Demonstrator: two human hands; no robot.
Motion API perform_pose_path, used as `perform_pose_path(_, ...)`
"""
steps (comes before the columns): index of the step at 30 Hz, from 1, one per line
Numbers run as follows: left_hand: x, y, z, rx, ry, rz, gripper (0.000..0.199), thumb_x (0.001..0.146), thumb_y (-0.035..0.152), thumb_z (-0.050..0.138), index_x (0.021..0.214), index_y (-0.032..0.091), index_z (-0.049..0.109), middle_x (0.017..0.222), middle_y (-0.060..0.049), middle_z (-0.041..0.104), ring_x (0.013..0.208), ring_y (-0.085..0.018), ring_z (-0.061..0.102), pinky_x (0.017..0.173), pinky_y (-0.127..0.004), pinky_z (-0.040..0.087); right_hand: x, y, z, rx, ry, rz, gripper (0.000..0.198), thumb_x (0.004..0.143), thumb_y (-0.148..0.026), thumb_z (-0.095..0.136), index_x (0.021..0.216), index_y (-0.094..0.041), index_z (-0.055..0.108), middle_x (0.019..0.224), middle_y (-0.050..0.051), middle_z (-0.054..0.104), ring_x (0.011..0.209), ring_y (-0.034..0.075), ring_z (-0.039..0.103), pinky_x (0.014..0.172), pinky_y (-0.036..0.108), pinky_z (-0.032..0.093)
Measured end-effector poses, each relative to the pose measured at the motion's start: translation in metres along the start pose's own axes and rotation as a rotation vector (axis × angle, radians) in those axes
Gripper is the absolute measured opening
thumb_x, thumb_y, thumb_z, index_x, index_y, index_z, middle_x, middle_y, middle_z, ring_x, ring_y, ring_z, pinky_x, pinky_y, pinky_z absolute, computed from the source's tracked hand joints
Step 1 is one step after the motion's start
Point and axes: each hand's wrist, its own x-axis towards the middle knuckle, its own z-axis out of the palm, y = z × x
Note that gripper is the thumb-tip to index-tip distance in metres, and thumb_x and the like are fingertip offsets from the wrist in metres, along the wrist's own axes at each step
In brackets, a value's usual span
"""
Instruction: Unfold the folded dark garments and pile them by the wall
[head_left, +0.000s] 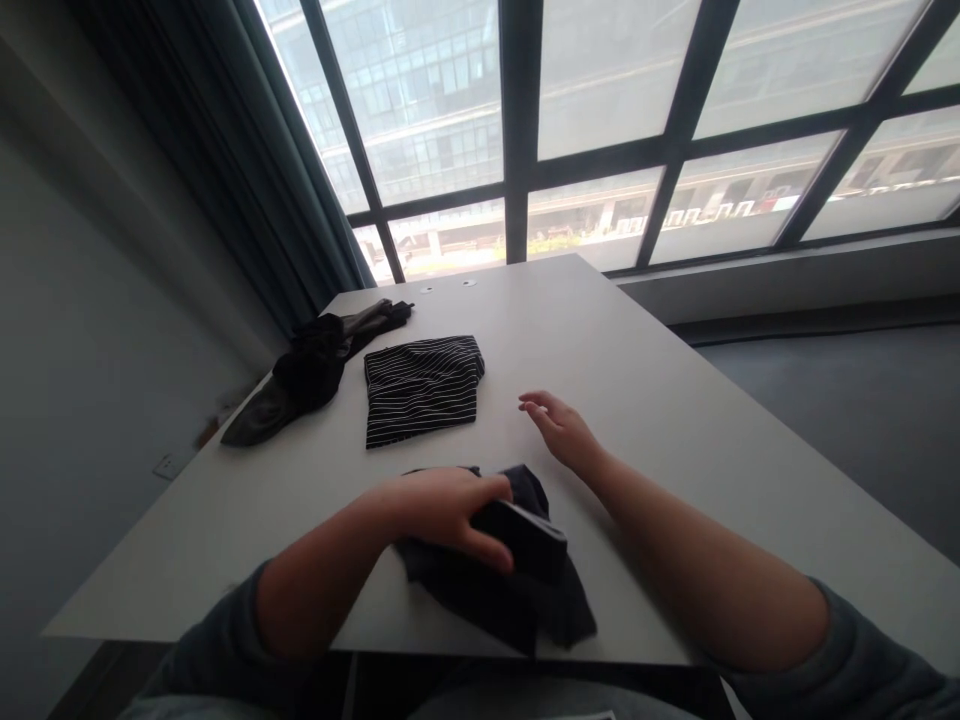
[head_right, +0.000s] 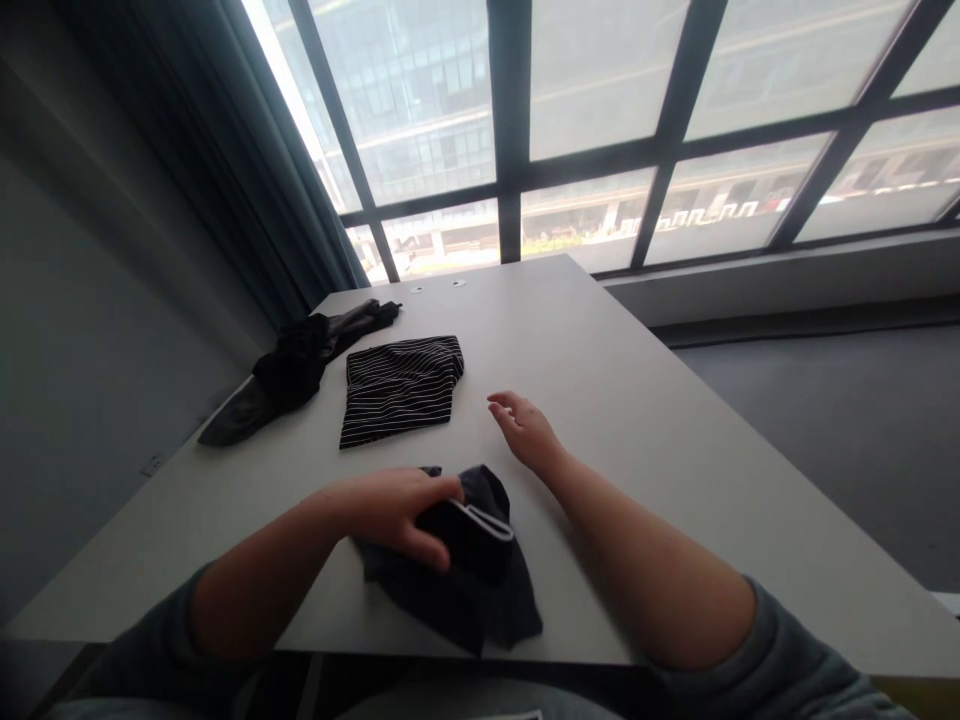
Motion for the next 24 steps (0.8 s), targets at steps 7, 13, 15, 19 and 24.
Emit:
perform_pose_path(7, 0.053, -0.020, -0.104, 0.169, -0.190, -0.087, 0.039, 0.049, 0.026, 0.101, 0.078, 0.032, 0.077, 0.061, 0.006, 0.067, 0.057, -0.020, 0.062, 0.062, -0.030, 0.052, -0.004, -0.007, 0.003, 0.016, -0.099, -0.008, 0.032, 0.099, -0.045, 0.057, 0.114, -0.022, 0.073, 0.113, 0.009, 0.079, 0.102, 0.024, 0.075, 0.087, 0.037, 0.057)
perform_pose_path(13, 0.064, -0.019, -0.323, 0.926, 0.359, -0.494, 0.039, 0.084, 0.037, 0.067, 0.065, 0.004, 0.058, 0.092, 0.001, 0.072, 0.107, -0.020, 0.071, 0.090, -0.027, 0.046, -0.003, -0.009, -0.001, -0.011, -0.110, -0.017, 0.031, 0.097, -0.045, 0.056, 0.100, -0.022, 0.077, 0.100, 0.007, 0.081, 0.088, 0.023, 0.075, 0.079, 0.034, 0.057)
perform_pose_path(15, 0.035, -0.018, -0.381, 1.020, 0.590, -0.569, 0.050, 0.093, 0.038, 0.049, 0.062, 0.000, 0.049, 0.114, -0.010, 0.066, 0.131, -0.041, 0.058, 0.100, -0.046, 0.042, -0.002, -0.010, -0.001, -0.017, -0.115, -0.005, 0.031, 0.096, -0.044, 0.056, 0.098, -0.022, 0.077, 0.098, 0.007, 0.081, 0.087, 0.023, 0.074, 0.077, 0.034, 0.056)
perform_pose_path(19, -0.036, -0.048, -0.443, 1.047, 1.172, -0.808, 0.054, 0.103, 0.035, 0.047, 0.071, -0.008, 0.043, 0.122, -0.016, 0.060, 0.130, -0.046, 0.055, 0.099, -0.056, 0.040, -0.001, -0.011, 0.000, -0.040, -0.128, 0.010, 0.033, 0.095, -0.045, 0.054, 0.096, -0.022, 0.077, 0.098, 0.007, 0.081, 0.088, 0.024, 0.074, 0.076, 0.035, 0.055)
perform_pose_path(24, -0.085, -0.136, -0.414, 0.981, 0.973, -1.071, 0.049, 0.108, 0.030, 0.051, 0.119, -0.018, 0.047, 0.132, -0.019, 0.059, 0.127, -0.034, 0.056, 0.102, -0.058, 0.043, 0.001, -0.005, 0.004, -0.025, -0.194, 0.032, 0.031, 0.095, -0.044, 0.054, 0.097, -0.023, 0.077, 0.098, 0.007, 0.080, 0.086, 0.023, 0.073, 0.076, 0.034, 0.054)
